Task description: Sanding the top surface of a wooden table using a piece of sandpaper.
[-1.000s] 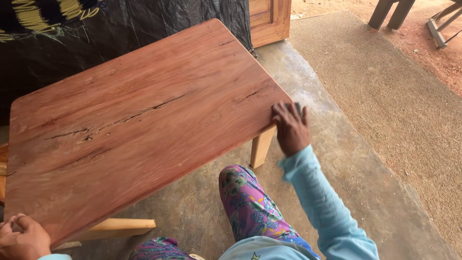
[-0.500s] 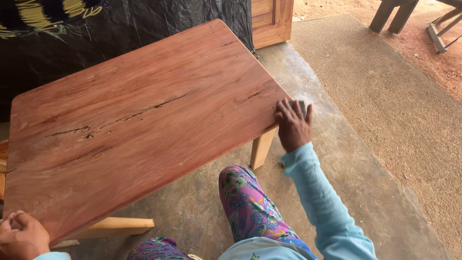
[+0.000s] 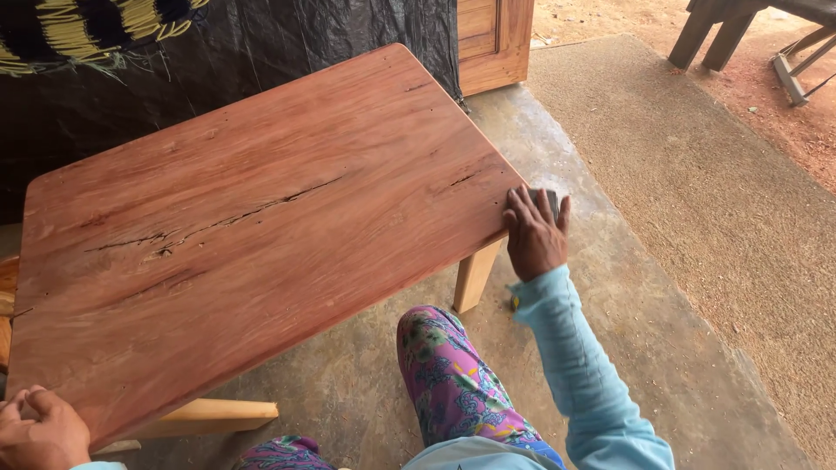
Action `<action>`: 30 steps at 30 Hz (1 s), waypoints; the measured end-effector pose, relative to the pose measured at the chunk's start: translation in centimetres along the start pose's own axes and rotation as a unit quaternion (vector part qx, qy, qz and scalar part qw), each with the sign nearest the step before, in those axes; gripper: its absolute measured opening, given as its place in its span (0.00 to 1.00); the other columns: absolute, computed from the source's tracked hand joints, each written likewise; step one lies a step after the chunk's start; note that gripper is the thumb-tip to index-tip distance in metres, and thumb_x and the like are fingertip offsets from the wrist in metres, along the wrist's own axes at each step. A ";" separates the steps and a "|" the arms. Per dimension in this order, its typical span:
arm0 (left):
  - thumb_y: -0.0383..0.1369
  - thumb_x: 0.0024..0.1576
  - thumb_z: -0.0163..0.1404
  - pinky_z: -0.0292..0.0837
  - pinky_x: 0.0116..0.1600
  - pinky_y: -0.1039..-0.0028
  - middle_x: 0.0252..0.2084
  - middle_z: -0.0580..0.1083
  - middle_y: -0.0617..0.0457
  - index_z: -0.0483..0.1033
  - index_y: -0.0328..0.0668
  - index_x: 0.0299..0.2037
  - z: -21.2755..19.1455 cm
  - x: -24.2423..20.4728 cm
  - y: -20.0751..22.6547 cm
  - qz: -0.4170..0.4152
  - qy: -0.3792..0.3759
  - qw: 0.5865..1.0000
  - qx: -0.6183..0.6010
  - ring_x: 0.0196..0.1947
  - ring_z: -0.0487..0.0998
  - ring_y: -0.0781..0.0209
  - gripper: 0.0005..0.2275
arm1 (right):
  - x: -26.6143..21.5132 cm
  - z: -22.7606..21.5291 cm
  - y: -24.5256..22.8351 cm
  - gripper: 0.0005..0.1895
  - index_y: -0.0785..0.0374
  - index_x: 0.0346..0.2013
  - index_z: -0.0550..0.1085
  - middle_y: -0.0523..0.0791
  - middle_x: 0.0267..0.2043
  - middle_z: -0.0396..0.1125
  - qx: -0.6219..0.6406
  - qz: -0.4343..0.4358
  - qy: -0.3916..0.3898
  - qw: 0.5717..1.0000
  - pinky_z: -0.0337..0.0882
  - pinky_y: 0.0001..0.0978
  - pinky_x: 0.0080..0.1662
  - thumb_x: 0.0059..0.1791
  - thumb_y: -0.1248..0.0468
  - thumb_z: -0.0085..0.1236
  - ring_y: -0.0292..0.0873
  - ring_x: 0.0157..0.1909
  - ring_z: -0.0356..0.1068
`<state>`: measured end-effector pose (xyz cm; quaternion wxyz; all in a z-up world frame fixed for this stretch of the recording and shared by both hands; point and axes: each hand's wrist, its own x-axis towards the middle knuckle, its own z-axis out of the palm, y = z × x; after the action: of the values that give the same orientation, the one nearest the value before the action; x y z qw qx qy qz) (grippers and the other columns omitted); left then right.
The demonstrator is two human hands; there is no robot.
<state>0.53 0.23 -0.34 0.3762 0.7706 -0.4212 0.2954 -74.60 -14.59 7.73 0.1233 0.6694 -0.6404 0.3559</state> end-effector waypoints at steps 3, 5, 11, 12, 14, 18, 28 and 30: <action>0.25 0.62 0.48 0.79 0.48 0.61 0.46 0.80 0.31 0.81 0.22 0.45 -1.9 0.5 3.0 0.004 0.001 1.000 0.002 0.46 0.82 0.40 0.11 | 2.4 1.0 1.5 0.22 0.58 0.65 0.72 0.44 0.70 0.64 -0.004 0.001 -0.007 1.000 0.36 0.59 0.76 0.62 0.52 0.38 0.54 0.75 0.56; 0.29 0.64 0.47 0.77 0.43 0.60 0.43 0.79 0.31 0.81 0.24 0.51 -2.3 0.5 4.0 -0.123 -0.040 0.990 -0.056 0.41 0.82 0.39 0.14 | 3.8 1.3 2.0 0.22 0.57 0.64 0.72 0.45 0.70 0.64 0.052 0.025 -0.045 0.997 0.36 0.59 0.75 0.61 0.52 0.38 0.54 0.74 0.56; 0.32 0.66 0.45 0.77 0.40 0.60 0.40 0.79 0.31 0.78 0.26 0.55 -1.2 0.5 2.7 -0.158 -0.069 0.983 -0.062 0.39 0.82 0.39 0.16 | -1.2 0.5 -0.1 0.24 0.58 0.68 0.70 0.45 0.73 0.61 -0.061 -0.042 0.000 0.997 0.36 0.58 0.76 0.62 0.53 0.37 0.54 0.76 0.55; 0.32 0.66 0.45 0.77 0.40 0.60 0.40 0.79 0.31 0.78 0.26 0.55 -1.5 0.5 3.2 -0.158 -0.070 0.983 -0.061 0.39 0.82 0.39 0.16 | -1.4 0.1 -0.3 0.24 0.58 0.68 0.70 0.45 0.73 0.61 -0.061 -0.043 -0.001 0.997 0.36 0.58 0.76 0.62 0.53 0.37 0.54 0.76 0.55; 0.36 0.72 0.49 0.76 0.37 0.58 0.39 0.80 0.32 0.79 0.29 0.57 -2.0 0.5 4.2 -0.152 -0.069 0.986 -0.019 0.37 0.82 0.38 0.15 | -1.6 -0.7 -0.8 0.24 0.57 0.67 0.70 0.44 0.72 0.62 -0.013 -0.019 -0.007 1.000 0.37 0.56 0.76 0.61 0.52 0.38 0.53 0.76 0.55; 0.36 0.70 0.47 0.76 0.39 0.60 0.41 0.79 0.32 0.78 0.29 0.58 -2.7 0.7 4.8 -0.188 -0.062 0.980 -0.036 0.39 0.82 0.40 0.16 | 1.3 1.7 1.5 0.23 0.55 0.66 0.70 0.43 0.71 0.63 -0.052 0.001 -0.043 0.998 0.37 0.57 0.75 0.61 0.52 0.38 0.53 0.75 0.55; 0.30 0.62 0.47 0.77 0.51 0.60 0.51 0.80 0.39 0.82 0.29 0.47 -2.6 0.1 2.3 -0.012 -0.031 0.998 0.053 0.47 0.82 0.41 0.13 | -1.5 0.3 -1.7 0.22 0.58 0.67 0.71 0.46 0.71 0.63 0.007 -0.060 -0.013 0.998 0.44 0.52 0.76 0.61 0.55 0.43 0.55 0.75 0.57; 0.30 0.62 0.47 0.77 0.51 0.60 0.50 0.81 0.41 0.82 0.30 0.46 -3.7 0.3 3.8 -0.011 -0.039 0.998 0.048 0.45 0.82 0.42 0.12 | -1.4 -0.5 -1.8 0.22 0.57 0.67 0.71 0.46 0.71 0.64 0.063 -0.075 -0.030 0.995 0.45 0.52 0.76 0.60 0.55 0.44 0.55 0.75 0.57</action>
<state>-3.12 1.82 3.15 0.3248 0.8037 -0.4121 0.2806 -72.98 -12.92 7.74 0.0883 0.7325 -0.5678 0.3651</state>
